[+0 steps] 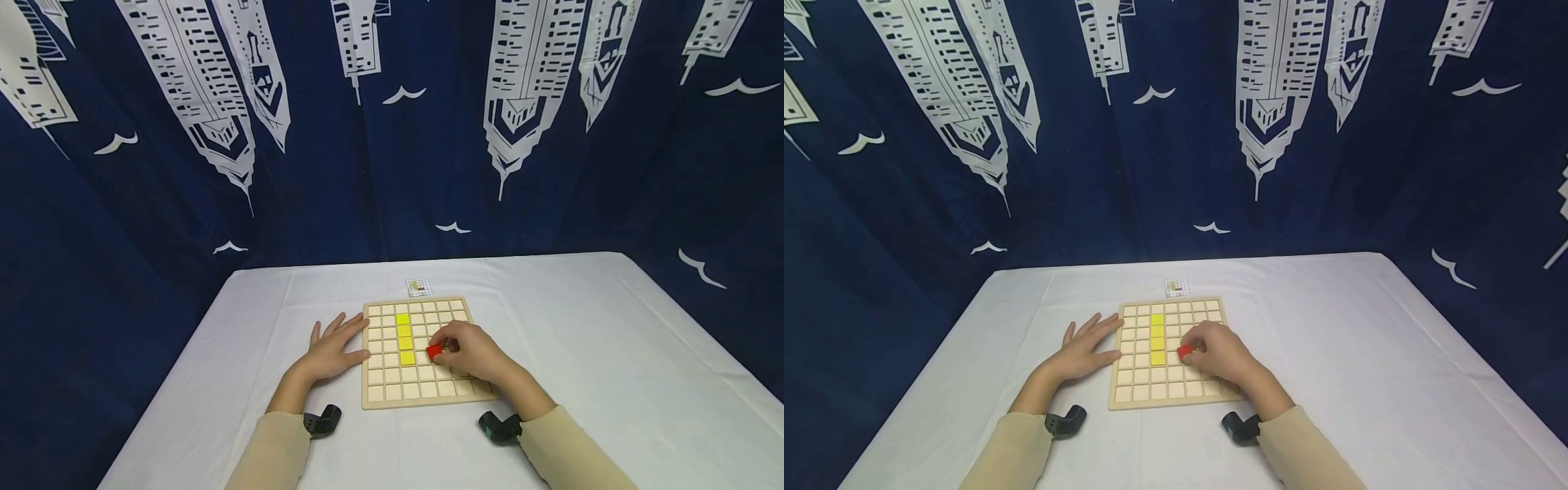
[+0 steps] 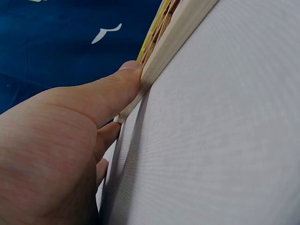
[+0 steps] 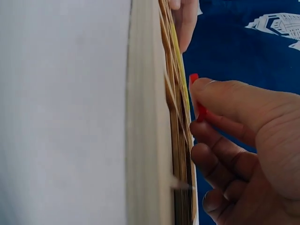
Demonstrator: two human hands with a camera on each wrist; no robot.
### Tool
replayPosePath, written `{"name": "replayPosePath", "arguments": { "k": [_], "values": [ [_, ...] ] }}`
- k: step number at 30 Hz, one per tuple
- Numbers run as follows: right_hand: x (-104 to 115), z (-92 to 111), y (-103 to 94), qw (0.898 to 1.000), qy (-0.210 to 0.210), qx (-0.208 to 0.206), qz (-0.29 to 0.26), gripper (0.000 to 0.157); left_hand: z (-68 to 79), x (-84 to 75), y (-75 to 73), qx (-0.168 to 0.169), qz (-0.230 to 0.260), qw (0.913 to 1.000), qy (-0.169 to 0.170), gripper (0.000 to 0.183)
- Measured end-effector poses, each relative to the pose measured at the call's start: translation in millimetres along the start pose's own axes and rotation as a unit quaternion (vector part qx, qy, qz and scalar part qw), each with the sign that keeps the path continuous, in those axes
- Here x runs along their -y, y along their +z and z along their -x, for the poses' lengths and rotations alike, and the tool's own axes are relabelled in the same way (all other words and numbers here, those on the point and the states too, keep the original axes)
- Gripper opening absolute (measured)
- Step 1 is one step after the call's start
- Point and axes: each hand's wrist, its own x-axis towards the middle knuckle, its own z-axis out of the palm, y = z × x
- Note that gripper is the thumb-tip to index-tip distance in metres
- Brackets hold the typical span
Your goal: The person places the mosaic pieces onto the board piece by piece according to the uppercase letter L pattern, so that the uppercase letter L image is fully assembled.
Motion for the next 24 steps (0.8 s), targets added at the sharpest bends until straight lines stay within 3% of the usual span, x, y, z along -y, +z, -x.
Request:
{"name": "replayPosePath", "arguments": {
  "k": [24],
  "values": [
    [7.5,-0.6,21.0,0.999,-0.007,-0.035,0.016,0.020,0.2,-1.3,-0.5,0.001,-0.003,1.0000,-0.001,0.067]
  ]
}}
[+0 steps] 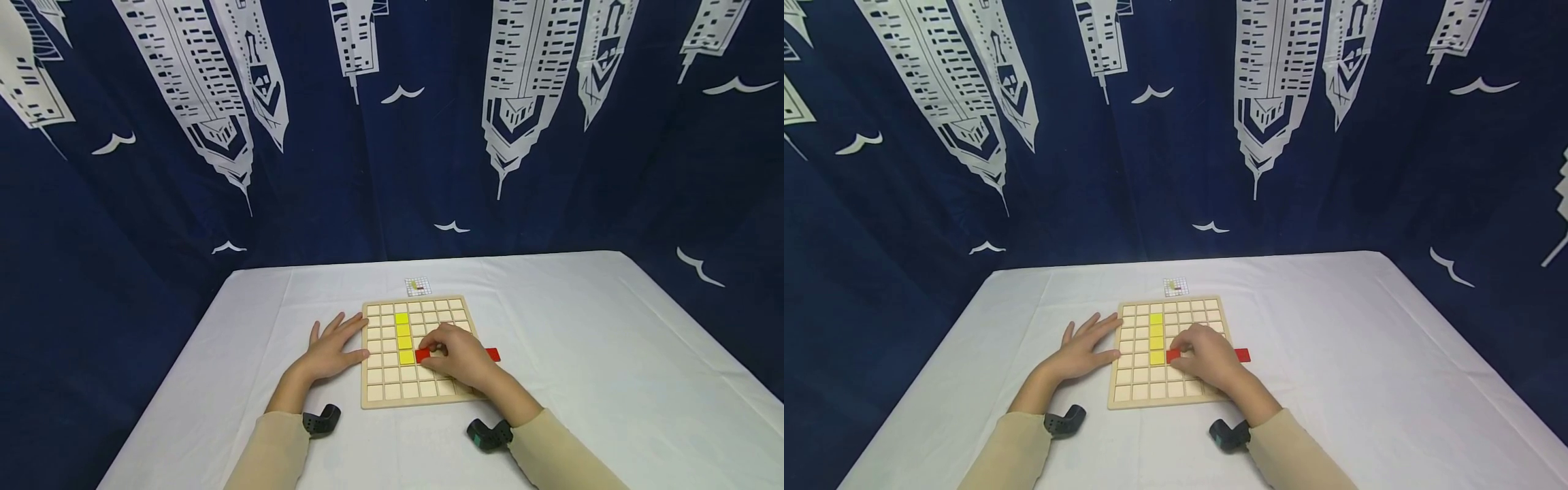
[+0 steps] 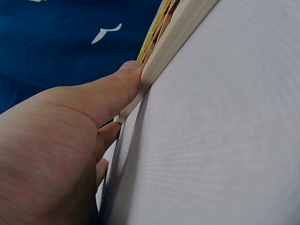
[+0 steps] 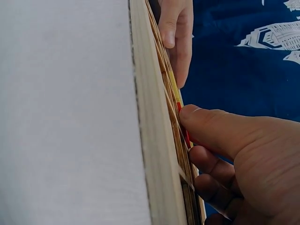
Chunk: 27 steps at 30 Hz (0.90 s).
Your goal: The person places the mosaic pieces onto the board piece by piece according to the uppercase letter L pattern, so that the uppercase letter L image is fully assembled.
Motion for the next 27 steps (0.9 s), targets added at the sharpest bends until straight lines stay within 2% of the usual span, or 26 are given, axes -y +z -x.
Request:
{"name": "replayPosePath", "arguments": {
  "k": [9,17,27],
  "values": [
    [2.3,0.1,-3.9,1.000,-0.005,0.009,-0.003,0.021,0.5,0.7,-0.4,0.001,0.005,1.0000,0.003,0.067],
    [1.1,-0.1,-10.8,0.999,0.001,0.025,-0.030,0.021,-0.2,0.6,0.5,-0.001,0.004,1.0000,0.000,0.067],
    [-8.3,0.4,-28.8,0.998,0.000,0.018,-0.066,0.026,-0.5,1.6,0.4,0.001,0.006,1.0000,0.001,0.067]
  ]
}}
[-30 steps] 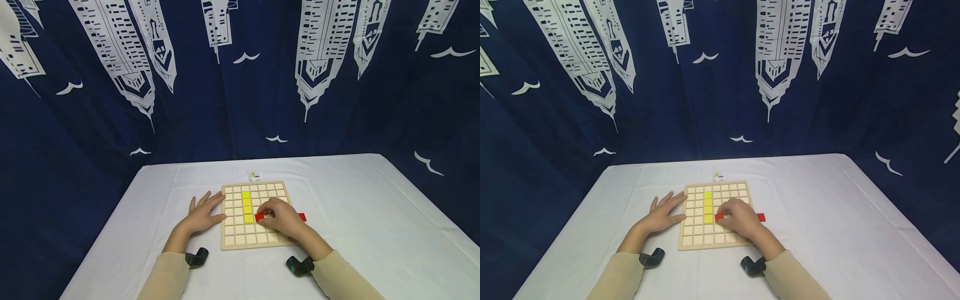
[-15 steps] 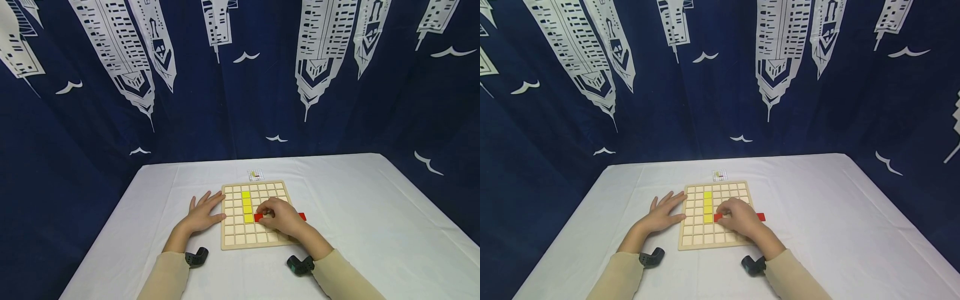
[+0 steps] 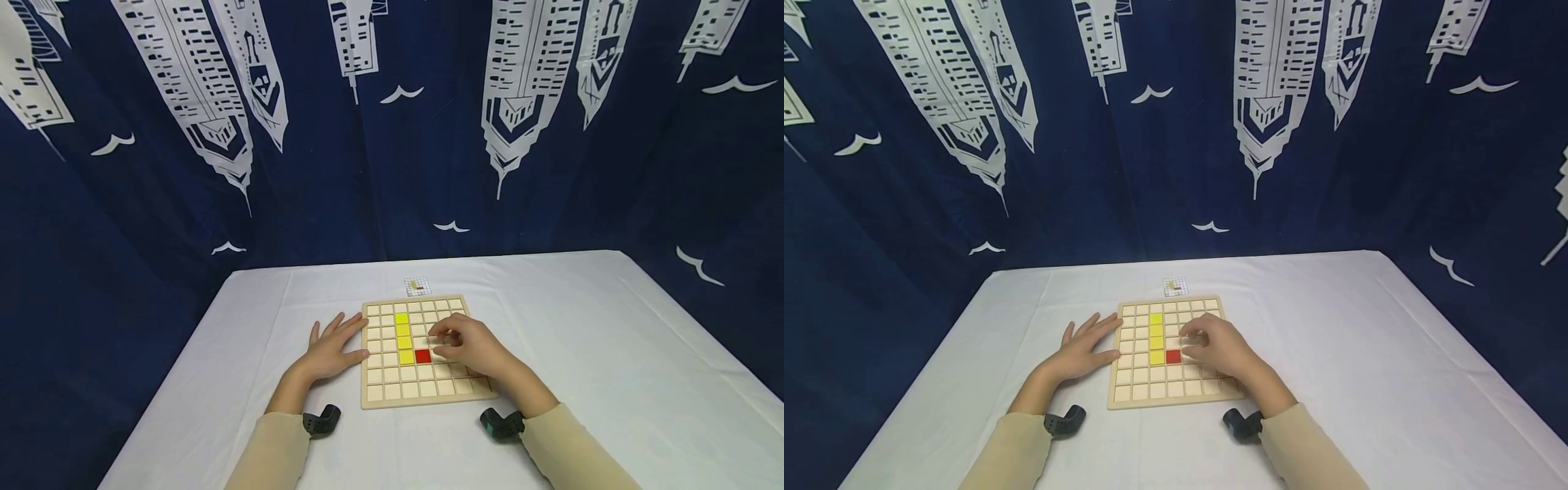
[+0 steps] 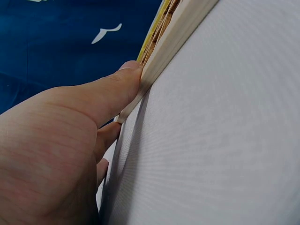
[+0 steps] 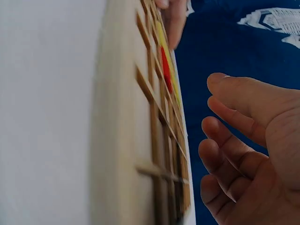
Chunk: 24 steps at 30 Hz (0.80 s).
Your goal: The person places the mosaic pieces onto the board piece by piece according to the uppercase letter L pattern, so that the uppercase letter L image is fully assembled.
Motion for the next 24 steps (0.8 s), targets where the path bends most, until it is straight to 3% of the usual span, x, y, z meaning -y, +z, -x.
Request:
{"name": "replayPosePath", "arguments": {
  "k": [14,24],
  "values": [
    [-22.9,9.2,-45.7,0.999,0.029,0.028,0.004,0.044,0.0,-2.1,-1.3,0.003,-0.002,1.0000,-0.003,0.067],
    [-45.7,18.0,-61.2,0.997,0.050,0.058,0.023,0.045,0.0,-0.8,-0.7,0.006,-0.001,1.0000,-0.003,0.067]
  ]
}}
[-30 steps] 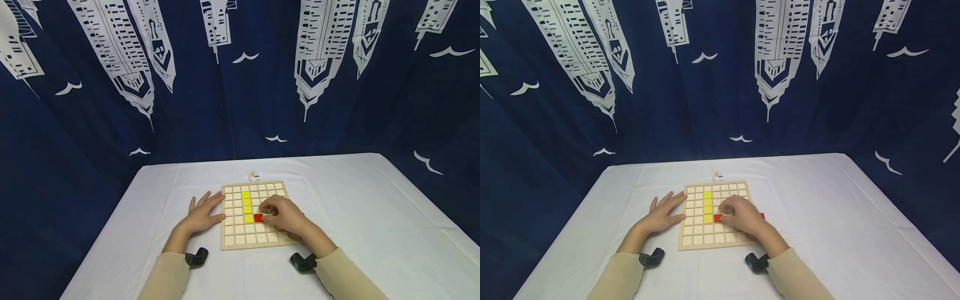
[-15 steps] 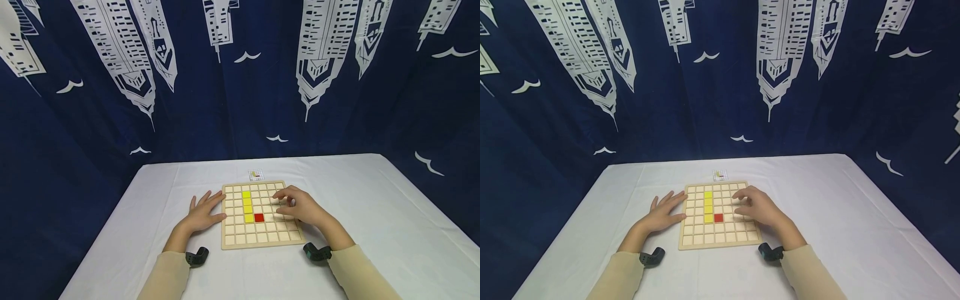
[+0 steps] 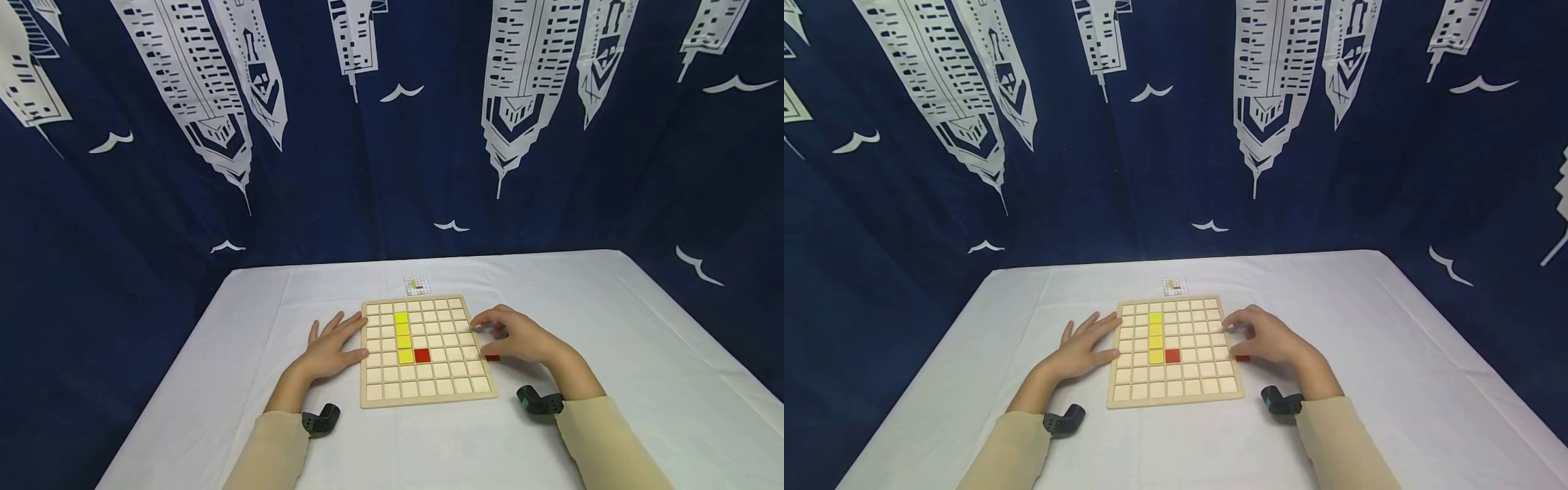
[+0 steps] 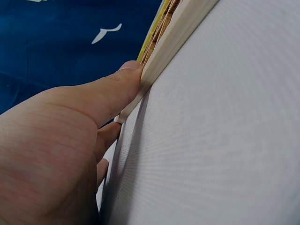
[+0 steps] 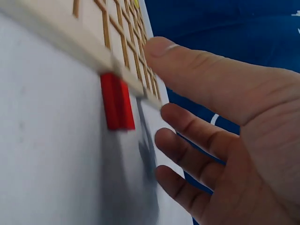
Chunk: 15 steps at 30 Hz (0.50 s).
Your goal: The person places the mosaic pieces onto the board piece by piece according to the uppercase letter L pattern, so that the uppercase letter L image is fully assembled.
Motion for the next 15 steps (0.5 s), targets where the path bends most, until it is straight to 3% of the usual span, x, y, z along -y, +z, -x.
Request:
{"name": "replayPosePath", "arguments": {
  "k": [8,15],
  "values": [
    [-11.2,1.4,-1.3,0.999,0.018,0.047,0.013,0.043,0.4,0.7,1.1,-0.005,0.000,1.0000,0.001,0.067],
    [-13.7,3.0,-1.0,0.999,0.023,0.044,0.004,0.037,-0.3,0.4,0.8,-0.006,-0.002,1.0000,0.002,0.067]
  ]
}}
